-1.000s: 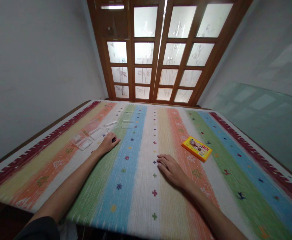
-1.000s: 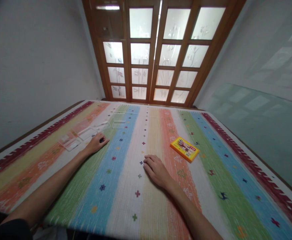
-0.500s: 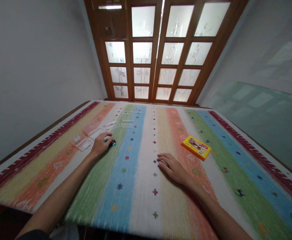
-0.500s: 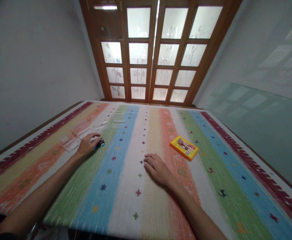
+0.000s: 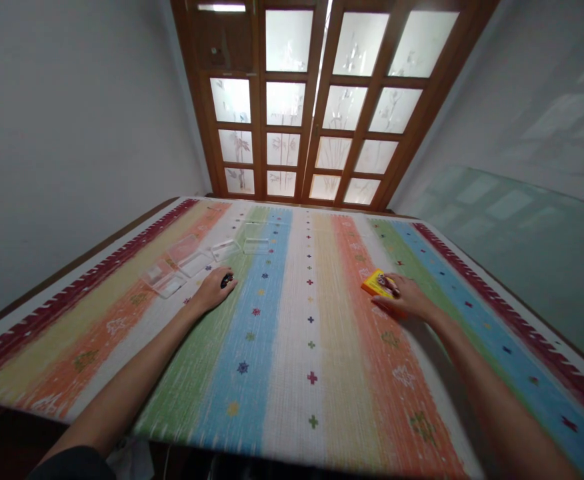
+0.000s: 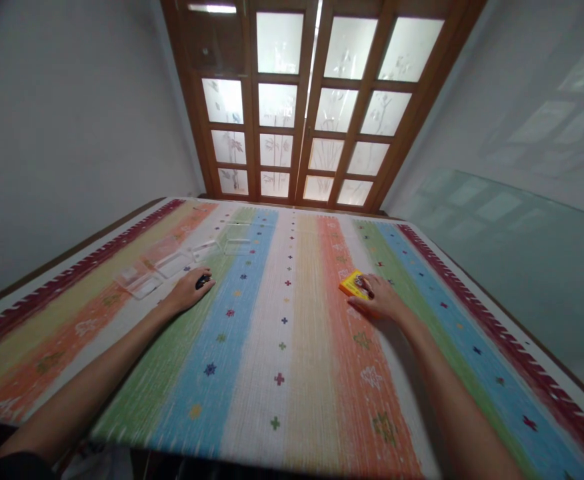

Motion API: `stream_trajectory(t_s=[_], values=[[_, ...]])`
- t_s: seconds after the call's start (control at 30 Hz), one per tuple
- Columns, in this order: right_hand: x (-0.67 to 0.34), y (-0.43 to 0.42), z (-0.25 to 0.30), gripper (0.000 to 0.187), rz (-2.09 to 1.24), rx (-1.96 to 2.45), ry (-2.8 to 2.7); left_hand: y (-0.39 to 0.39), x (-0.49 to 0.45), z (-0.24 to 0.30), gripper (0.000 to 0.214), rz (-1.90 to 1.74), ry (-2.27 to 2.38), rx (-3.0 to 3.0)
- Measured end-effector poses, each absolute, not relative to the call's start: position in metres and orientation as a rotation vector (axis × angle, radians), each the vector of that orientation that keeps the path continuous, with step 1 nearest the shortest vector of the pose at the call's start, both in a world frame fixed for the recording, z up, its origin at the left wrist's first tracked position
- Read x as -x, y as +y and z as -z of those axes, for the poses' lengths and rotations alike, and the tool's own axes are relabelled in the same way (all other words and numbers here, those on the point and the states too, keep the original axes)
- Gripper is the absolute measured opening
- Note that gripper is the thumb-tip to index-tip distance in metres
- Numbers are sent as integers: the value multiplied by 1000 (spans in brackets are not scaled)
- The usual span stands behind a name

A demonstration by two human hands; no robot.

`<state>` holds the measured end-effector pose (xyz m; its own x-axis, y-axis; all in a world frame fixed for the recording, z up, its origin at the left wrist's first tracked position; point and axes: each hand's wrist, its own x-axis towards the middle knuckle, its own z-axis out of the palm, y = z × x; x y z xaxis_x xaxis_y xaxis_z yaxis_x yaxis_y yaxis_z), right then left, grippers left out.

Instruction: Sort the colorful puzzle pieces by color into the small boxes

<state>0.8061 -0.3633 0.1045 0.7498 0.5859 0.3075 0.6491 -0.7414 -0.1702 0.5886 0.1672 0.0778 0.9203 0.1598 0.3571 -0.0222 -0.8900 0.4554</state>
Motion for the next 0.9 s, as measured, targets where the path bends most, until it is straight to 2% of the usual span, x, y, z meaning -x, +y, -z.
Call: stream_trajectory(t_s=[0.17, 0.33, 0.6, 0.67, 0.8, 0.9], values=[[-806, -352, -116, 62, 47, 2651, -882, 166, -586, -82, 26, -584, 84, -2589], [-782, -315, -121, 65, 17, 2497, -1068, 166, -587, -84, 22, -608, 59, -2586], [-699, -229, -132, 54, -60, 2395, -1415, 123, -565, -98, 30, -658, -104, -2547], [-683, -210, -137, 52, -80, 2368, -1461, 99, -555, -101, 45, -521, -218, -2504], [-670, -181, -152, 50, -270, 2284, -1503, 60, -543, -100, 103, -229, -298, -2345], [-676, -170, -168, 49, -557, 2154, -1436, 48, -544, -97, 118, -103, -288, -2244]])
